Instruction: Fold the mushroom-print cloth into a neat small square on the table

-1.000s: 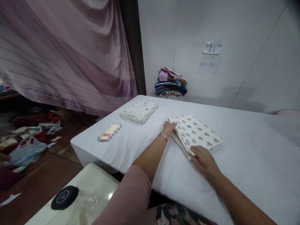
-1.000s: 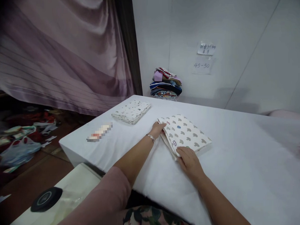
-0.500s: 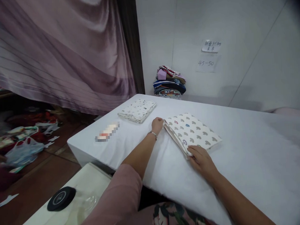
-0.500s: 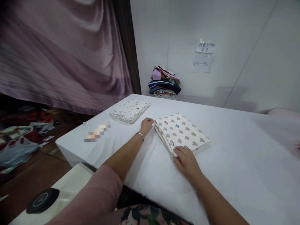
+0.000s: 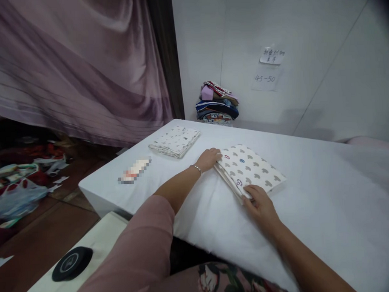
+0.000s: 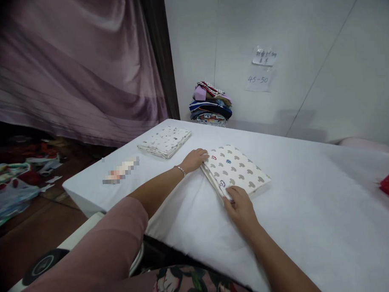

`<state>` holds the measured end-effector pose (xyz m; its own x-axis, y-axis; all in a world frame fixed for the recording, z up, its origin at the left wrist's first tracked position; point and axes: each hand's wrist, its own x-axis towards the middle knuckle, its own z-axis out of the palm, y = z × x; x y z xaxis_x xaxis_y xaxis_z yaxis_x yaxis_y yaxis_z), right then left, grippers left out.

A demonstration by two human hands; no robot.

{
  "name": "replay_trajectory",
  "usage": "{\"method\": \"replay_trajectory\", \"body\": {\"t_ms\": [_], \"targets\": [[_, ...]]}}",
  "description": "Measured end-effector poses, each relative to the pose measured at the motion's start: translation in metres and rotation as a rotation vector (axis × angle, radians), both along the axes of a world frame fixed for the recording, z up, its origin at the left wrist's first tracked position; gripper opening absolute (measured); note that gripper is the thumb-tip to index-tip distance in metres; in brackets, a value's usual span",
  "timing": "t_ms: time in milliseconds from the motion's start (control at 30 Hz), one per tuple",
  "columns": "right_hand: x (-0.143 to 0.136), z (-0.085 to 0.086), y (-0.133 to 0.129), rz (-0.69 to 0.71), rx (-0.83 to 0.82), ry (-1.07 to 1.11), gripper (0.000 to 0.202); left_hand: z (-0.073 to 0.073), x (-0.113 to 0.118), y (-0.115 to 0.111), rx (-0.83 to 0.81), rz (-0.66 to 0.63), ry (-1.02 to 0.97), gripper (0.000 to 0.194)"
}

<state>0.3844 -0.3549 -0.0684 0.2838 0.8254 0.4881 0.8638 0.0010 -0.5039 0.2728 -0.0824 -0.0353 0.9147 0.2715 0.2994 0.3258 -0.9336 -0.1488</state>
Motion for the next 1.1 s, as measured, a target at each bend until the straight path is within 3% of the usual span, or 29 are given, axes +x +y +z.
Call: {"method": "replay_trajectory", "body": {"t_ms": [133, 300, 567, 833, 1000, 1100], "targets": [[-0.002, 0.011, 0.007, -0.023, -0.109, -0.116, 0.029, 0.002, 0.006, 0.006, 0.084, -0.124, 0.065, 0.027], [-0.001, 0.021, 0.01, -0.04, -0.207, -0.061, 0.028, 0.004, 0.003, 0.01, 0.019, -0.052, -0.027, 0.029], [0.001, 0.025, 0.01, -0.055, -0.159, -0.06, 0.025, -0.002, -0.007, 0.006, -0.09, -0.022, -0.053, 0.032], [-0.009, 0.013, 0.009, 0.014, -0.113, -0.368, 0.025, -0.015, -0.015, 0.008, -0.198, -0.01, -0.065, 0.039], [-0.01, 0.003, 0.008, -0.005, -0.079, -0.39, 0.028, -0.012, -0.022, 0.007, -0.23, -0.06, -0.025, 0.049], [-0.008, 0.002, 0.008, 0.007, -0.065, -0.34, 0.03, -0.009, -0.023, 0.009, -0.219, -0.076, -0.016, 0.046]]}}
